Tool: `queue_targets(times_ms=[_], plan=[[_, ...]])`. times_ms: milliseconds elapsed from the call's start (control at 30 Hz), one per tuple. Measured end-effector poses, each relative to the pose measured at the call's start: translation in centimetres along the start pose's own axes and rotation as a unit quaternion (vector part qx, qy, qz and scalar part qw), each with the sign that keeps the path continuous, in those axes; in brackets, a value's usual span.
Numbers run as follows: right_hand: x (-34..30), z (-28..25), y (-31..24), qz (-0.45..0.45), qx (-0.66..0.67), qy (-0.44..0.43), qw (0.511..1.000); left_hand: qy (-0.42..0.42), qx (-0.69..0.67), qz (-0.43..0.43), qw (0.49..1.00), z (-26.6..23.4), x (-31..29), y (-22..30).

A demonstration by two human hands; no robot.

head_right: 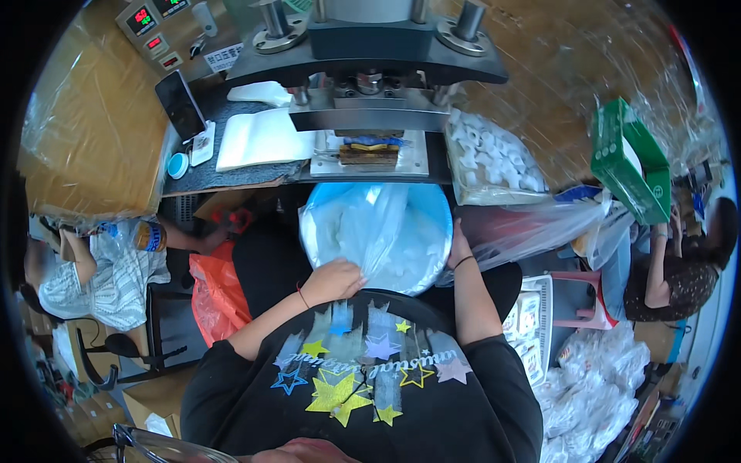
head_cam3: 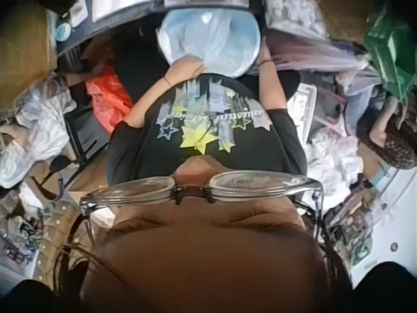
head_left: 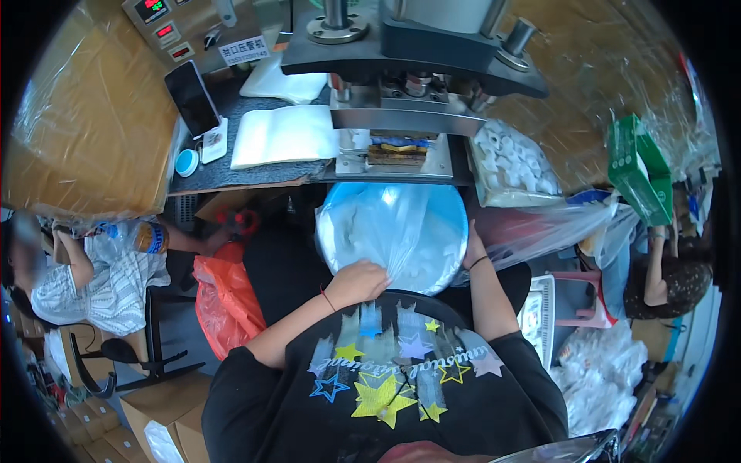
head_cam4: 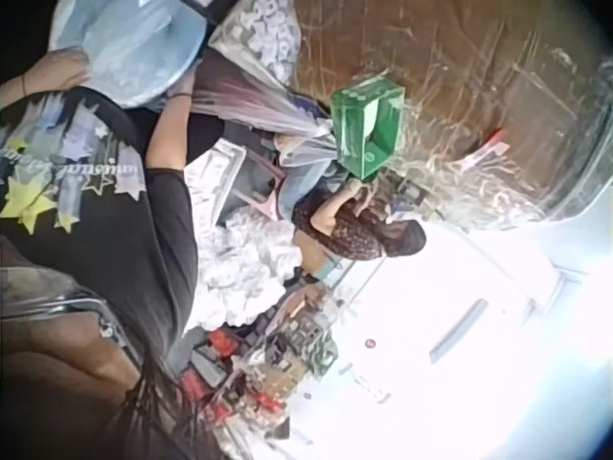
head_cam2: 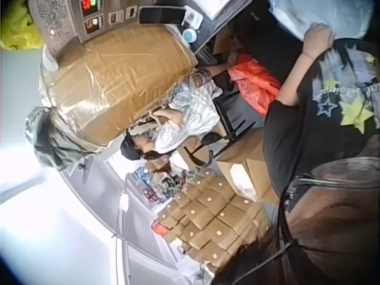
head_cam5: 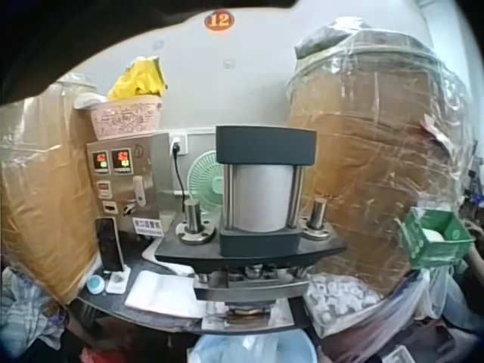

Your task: Packaging small white components into plastic bags using a heat sealing machine.

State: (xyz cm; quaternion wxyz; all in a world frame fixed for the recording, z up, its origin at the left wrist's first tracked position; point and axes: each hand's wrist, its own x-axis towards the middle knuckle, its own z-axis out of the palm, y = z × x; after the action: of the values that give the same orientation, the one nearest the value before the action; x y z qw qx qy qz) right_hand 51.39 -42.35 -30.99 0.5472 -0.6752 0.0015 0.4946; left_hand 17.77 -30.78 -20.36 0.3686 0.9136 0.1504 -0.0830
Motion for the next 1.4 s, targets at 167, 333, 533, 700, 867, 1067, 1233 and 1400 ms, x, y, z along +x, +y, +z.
queue_targets(times_ms=[167,333,533,700,867,1067,1233,1400], plan=[[3.6,-4.2,5.1,0.126,0.101,-0.23,0.96,0.319,-0.044,0.232,0.918,-2.8,2.3,3.4],[0.8,-2.1,2.8,-0.03,0.14,-0.063,0.988,0.104,-0.518,0.296,0.796,-3.1,4.4,5.1],[-1.8,-3.2,1.7,-0.129,0.089,-0.058,0.986,0.318,-0.014,0.104,0.942,-2.0,0.8,3.7],[-2.2,-6.3,1.3,-0.304,-0.348,0.062,0.885,0.255,-0.065,-0.261,0.929,-0.4,-4.8,-1.5],[-6.2,-5.7,-0.9,-0.323,-0.404,0.139,0.845,0.184,-0.055,-0.135,0.972,-0.8,-8.0,0.4],[-13.1,4.0,-1.4,-0.336,-0.351,-0.004,0.874,0.334,-0.115,0.251,0.901,-3.2,-2.1,6.0],[-15.9,6.0,-1.8,-0.506,-0.413,0.0,0.757,0.001,-0.651,0.223,0.725,-1.2,2.6,7.0],[-19.8,4.4,-4.1,-0.609,-0.466,0.069,0.638,0.284,-0.178,0.16,0.928,-1.4,2.9,6.1]])
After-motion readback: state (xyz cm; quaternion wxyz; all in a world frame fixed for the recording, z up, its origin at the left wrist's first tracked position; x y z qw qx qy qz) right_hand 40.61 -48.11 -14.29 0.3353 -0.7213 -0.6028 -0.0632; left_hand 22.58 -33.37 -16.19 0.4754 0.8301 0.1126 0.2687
